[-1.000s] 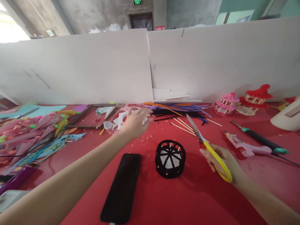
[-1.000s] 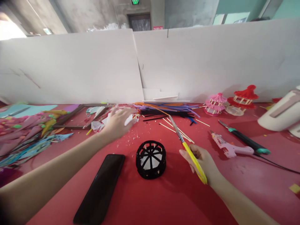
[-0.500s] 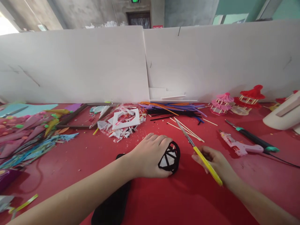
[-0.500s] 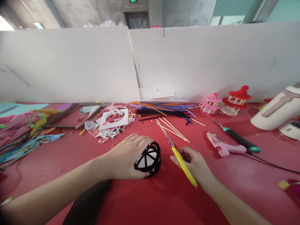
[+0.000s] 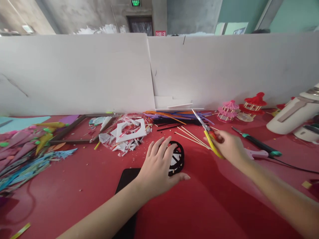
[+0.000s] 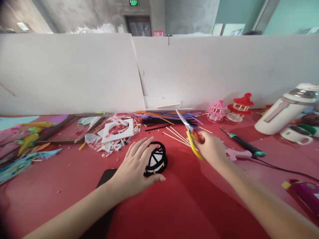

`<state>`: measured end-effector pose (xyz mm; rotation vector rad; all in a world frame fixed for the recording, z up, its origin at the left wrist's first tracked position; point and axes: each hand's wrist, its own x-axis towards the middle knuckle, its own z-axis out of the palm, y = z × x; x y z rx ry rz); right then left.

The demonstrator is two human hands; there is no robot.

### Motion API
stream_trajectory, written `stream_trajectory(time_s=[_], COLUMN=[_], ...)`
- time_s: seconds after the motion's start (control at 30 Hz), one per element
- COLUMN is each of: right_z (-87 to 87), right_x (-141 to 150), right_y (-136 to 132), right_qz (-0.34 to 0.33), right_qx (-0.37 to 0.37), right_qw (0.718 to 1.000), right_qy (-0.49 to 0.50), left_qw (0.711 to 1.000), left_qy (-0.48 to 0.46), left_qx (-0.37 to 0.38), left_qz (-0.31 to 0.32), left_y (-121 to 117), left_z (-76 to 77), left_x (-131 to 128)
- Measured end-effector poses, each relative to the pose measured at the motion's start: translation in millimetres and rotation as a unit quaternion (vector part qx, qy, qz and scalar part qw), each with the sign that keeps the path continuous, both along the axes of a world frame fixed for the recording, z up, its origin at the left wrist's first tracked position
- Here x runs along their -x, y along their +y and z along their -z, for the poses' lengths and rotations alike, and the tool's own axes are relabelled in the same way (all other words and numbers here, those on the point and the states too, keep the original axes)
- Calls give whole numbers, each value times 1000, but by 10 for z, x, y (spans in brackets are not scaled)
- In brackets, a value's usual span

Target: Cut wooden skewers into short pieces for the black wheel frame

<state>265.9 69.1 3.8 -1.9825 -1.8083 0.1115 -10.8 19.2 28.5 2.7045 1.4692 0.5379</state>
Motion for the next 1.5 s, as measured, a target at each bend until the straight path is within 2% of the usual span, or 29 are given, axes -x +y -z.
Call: stream_trajectory(time_s=[0.13, 0.27, 0.33, 0.43, 0.57, 0.63, 0.73, 0.83, 1.03, 1.23, 1.33, 1.4, 1.43, 1.5], right_z=[-36, 143, 242, 330, 314, 272, 215, 186, 149, 82, 34, 13, 8, -2], right_x=[-131, -78, -29, 22, 73, 122, 232, 351, 445, 394, 379, 372, 365, 333], right_y=[373, 596, 675, 744, 699, 621, 471, 330, 195, 239, 296, 337, 355, 386], right_qz=[26, 33, 32, 19, -10, -47, -129, -170, -156, -140, -141, -143, -146, -157], right_qx=[28, 59, 66, 55, 16, 5, 36, 91, 165, 184, 195, 200, 199, 187], right_qw=[995, 988, 986, 984, 984, 983, 975, 962, 948, 943, 941, 942, 943, 947], right_qy=[-87, -137, -153, -167, -178, -179, -179, -192, -222, -241, -237, -229, -223, -209], left_qw=[996, 989, 988, 992, 996, 997, 997, 996, 993, 993, 989, 983, 979, 976], left_qy=[-56, -59, -54, -44, -30, -30, -26, -22, -9, -30, -43, -57, -79, -127], left_qx=[-18, 37, 52, 34, 25, 23, 13, -11, -36, -52, -65, -96, -120, -155], left_qz=[-70, -132, -135, -113, -79, -72, -76, -82, -112, -103, -124, -148, -145, -90], left_y=[-101, -135, -129, -114, -102, -80, 2, 137, 401, 566, 520, 408, 331, 154], left_z=[163, 249, 233, 174, 131, 134, 154, 179, 186, 267, 284, 236, 197, 112], left_x=[0, -24, -23, 8, 67, 91, 124, 165, 306, 468, 457, 401, 363, 286])
